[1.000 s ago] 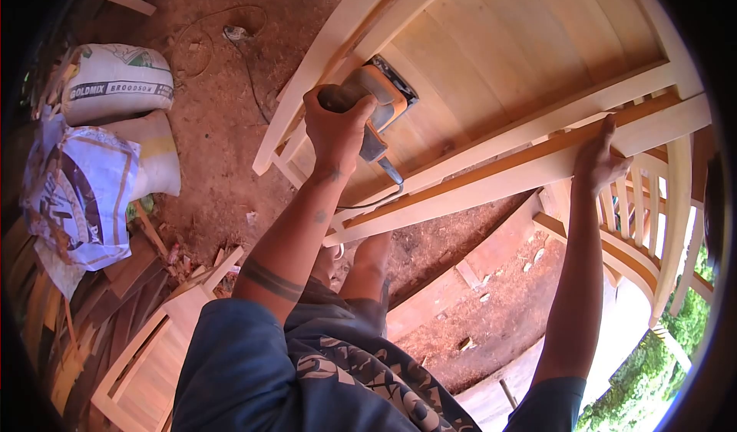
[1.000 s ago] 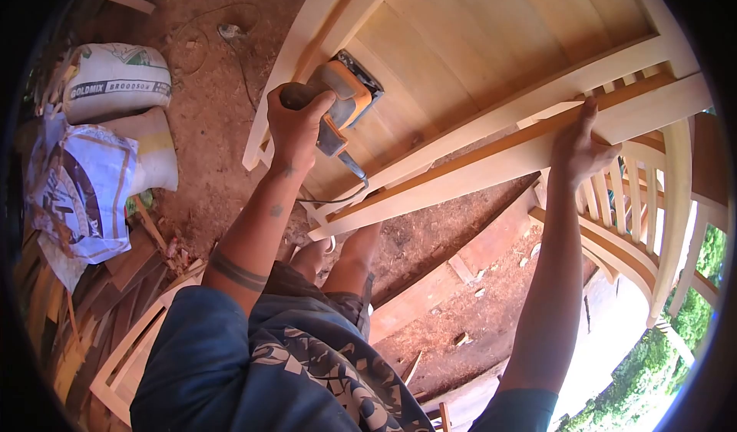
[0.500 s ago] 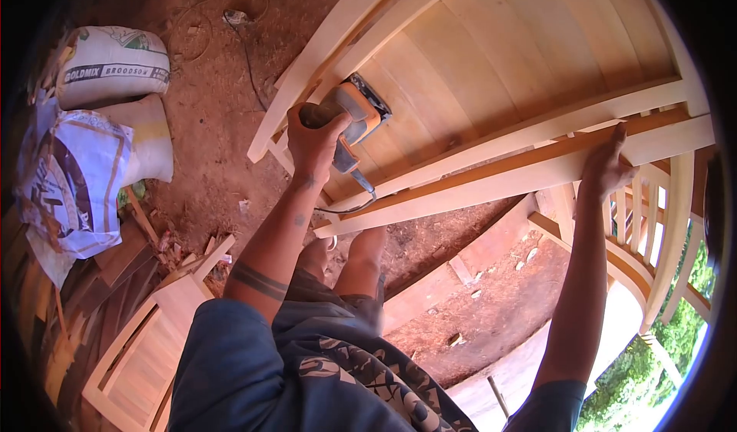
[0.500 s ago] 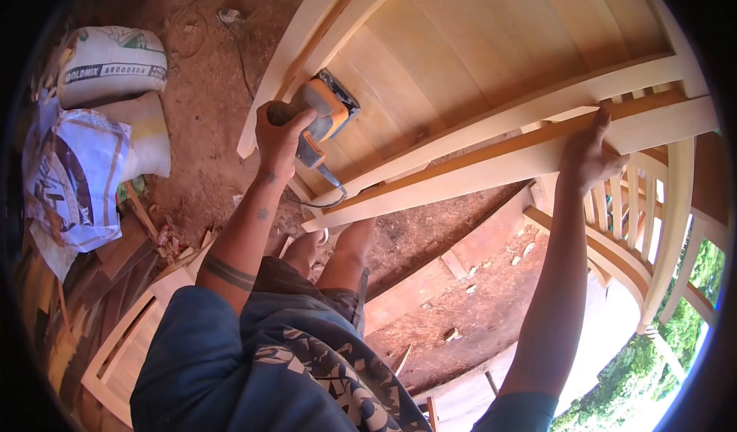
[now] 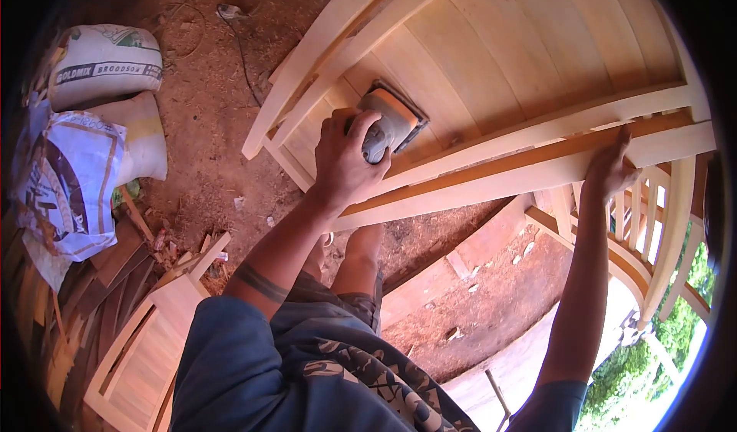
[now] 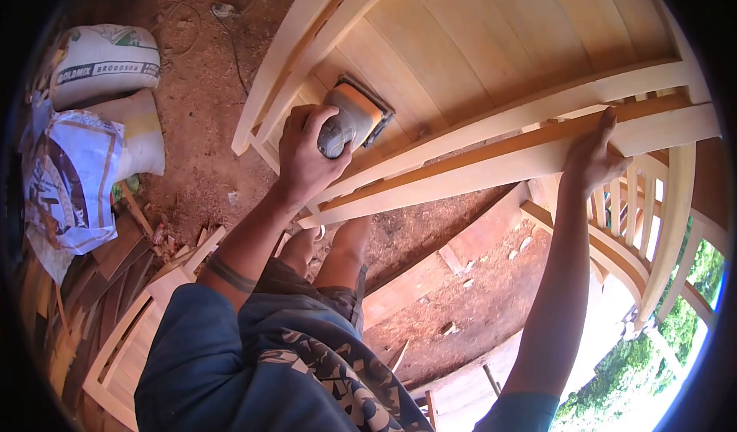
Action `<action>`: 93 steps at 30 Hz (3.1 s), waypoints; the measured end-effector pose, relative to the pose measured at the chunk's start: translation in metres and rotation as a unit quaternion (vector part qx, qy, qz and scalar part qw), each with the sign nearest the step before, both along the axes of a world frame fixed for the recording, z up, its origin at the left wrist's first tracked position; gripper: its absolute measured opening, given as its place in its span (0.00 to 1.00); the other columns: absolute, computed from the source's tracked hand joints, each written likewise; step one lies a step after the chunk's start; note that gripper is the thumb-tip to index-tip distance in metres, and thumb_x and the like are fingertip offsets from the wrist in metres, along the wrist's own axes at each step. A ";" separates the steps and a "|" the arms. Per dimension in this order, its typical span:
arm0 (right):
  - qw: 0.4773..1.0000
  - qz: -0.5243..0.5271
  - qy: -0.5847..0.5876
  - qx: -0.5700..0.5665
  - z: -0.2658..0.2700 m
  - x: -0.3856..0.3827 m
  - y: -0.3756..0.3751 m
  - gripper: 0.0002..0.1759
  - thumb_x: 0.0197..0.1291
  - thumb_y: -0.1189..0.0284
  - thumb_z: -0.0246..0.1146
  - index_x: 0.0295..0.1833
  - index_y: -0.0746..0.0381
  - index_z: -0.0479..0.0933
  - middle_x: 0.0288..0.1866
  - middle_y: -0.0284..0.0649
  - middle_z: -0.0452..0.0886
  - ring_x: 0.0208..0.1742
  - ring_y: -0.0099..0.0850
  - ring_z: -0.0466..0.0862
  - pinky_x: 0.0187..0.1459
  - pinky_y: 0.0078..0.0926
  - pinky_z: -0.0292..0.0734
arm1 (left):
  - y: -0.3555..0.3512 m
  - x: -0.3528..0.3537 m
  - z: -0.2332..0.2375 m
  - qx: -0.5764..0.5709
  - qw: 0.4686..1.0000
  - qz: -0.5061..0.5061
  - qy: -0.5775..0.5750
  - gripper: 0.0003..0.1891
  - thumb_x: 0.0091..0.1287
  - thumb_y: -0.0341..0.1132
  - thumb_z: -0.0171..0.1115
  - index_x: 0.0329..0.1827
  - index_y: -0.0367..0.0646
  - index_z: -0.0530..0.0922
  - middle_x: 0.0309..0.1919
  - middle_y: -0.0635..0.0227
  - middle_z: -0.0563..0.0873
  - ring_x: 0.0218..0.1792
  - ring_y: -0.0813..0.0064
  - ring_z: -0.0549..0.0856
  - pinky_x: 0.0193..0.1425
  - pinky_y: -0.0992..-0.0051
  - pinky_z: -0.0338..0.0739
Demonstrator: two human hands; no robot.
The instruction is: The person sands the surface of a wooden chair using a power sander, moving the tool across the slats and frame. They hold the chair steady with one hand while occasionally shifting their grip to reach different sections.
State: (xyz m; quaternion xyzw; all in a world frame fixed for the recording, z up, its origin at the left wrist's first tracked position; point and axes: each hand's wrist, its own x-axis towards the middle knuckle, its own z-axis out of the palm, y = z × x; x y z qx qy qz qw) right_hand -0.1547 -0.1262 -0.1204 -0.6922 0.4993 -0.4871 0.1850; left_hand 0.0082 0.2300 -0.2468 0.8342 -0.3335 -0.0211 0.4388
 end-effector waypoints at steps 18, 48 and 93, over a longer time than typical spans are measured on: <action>0.999 -0.027 0.032 -0.028 0.001 0.005 0.005 0.45 0.52 0.44 0.78 0.55 0.77 0.78 0.48 0.55 0.87 0.47 0.46 0.88 0.52 0.42 0.85 | -0.001 0.044 0.017 0.052 0.996 -0.065 -0.026 0.28 0.46 0.27 0.77 0.53 0.46 0.77 0.48 0.55 0.78 0.48 0.51 0.83 0.50 0.57 0.80; 0.999 -0.035 0.009 -0.029 -0.001 0.010 0.009 0.53 0.48 0.36 0.77 0.55 0.79 0.74 0.50 0.58 0.84 0.51 0.47 0.86 0.56 0.40 0.81 | -0.005 0.040 0.040 0.122 0.979 -0.160 -0.043 0.29 0.46 0.28 0.77 0.54 0.48 0.77 0.50 0.56 0.77 0.51 0.49 0.80 0.55 0.54 0.78; 0.998 -0.050 0.008 -0.022 -0.001 0.011 0.009 0.52 0.47 0.37 0.78 0.54 0.77 0.74 0.48 0.55 0.86 0.50 0.45 0.87 0.56 0.40 0.81 | -0.005 -0.018 0.021 0.068 0.993 -0.087 -0.045 0.29 0.45 0.27 0.77 0.53 0.47 0.76 0.48 0.58 0.78 0.49 0.52 0.81 0.51 0.56 0.79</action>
